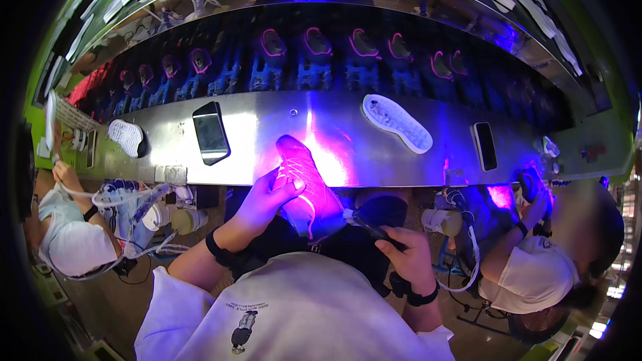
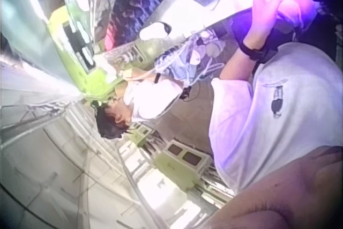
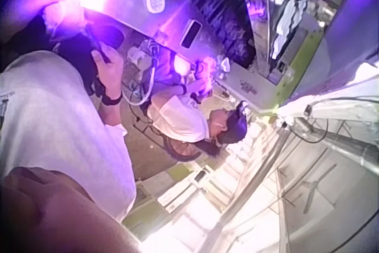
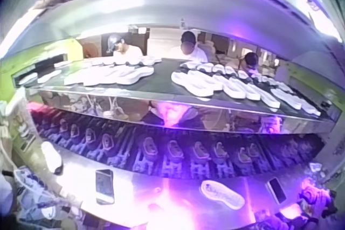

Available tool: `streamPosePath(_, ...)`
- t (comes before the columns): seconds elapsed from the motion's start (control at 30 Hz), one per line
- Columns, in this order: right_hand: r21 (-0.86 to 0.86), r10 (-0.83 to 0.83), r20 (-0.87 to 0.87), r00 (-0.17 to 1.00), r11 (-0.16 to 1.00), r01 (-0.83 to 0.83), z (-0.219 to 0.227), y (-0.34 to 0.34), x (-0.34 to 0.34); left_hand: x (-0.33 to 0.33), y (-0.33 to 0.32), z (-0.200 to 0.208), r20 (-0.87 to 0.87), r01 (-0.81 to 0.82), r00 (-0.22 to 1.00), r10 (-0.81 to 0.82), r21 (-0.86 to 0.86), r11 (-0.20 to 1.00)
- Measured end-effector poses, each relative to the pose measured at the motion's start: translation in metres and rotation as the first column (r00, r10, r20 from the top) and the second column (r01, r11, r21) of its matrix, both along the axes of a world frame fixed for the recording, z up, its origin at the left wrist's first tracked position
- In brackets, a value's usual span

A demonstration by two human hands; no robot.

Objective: Assembling and finishing shoe components on a production line using a handheld heat tool.

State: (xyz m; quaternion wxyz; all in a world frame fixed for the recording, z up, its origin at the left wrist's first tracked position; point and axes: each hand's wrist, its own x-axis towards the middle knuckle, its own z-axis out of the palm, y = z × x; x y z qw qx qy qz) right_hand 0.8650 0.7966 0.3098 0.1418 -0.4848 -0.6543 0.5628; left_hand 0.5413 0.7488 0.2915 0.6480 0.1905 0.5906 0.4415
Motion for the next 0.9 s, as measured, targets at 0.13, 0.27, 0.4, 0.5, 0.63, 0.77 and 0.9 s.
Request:
streamPosePath(0.13, 0.158, 0.056, 0.040, 0.998, 0.985, -0.061, 0.020, 0.018, -0.012, -0.004, -0.009, 0.009, 0.272, -0.020, 0.961, 0.051, -0.115, 0.993)
streamPosePath(0.27, 0.269, 0.129, 0.061, 0.990, 0.953, -0.141, 0.037, 0.039, -0.019, 0.000, -0.014, 0.023, 0.355, -0.013, 0.931, 0.083, -0.196, 0.981)
streamPosePath(0.4, 0.329, 0.163, 0.102, 0.981, 0.926, -0.188, 0.047, 0.052, -0.029, 0.000, -0.018, 0.023, 0.548, -0.016, 0.824, 0.142, -0.229, 0.973)
streamPosePath(0.5, 0.336, 0.194, 0.114, 0.974, 0.915, -0.222, 0.050, 0.059, -0.037, 0.001, -0.020, 0.015, 0.709, -0.014, 0.679, 0.190, -0.247, 0.969)
streamPosePath(0.63, 0.302, 0.189, 0.077, 0.979, 0.931, -0.203, 0.039, 0.060, -0.044, 0.002, -0.022, 0.005, 0.819, -0.003, 0.475, 0.322, -0.365, 0.931)
streamPosePath(0.77, 0.287, 0.184, 0.074, 0.980, 0.937, -0.197, 0.026, 0.059, -0.051, -0.001, -0.034, -0.012, 0.868, 0.055, 0.254, 0.426, -0.453, 0.890)
streamPosePath(0.9, 0.334, 0.184, 0.012, 0.983, 0.926, -0.178, 0.011, 0.053, -0.061, -0.004, -0.024, 0.000, 0.887, 0.097, 0.023, 0.461, -0.461, 0.882)
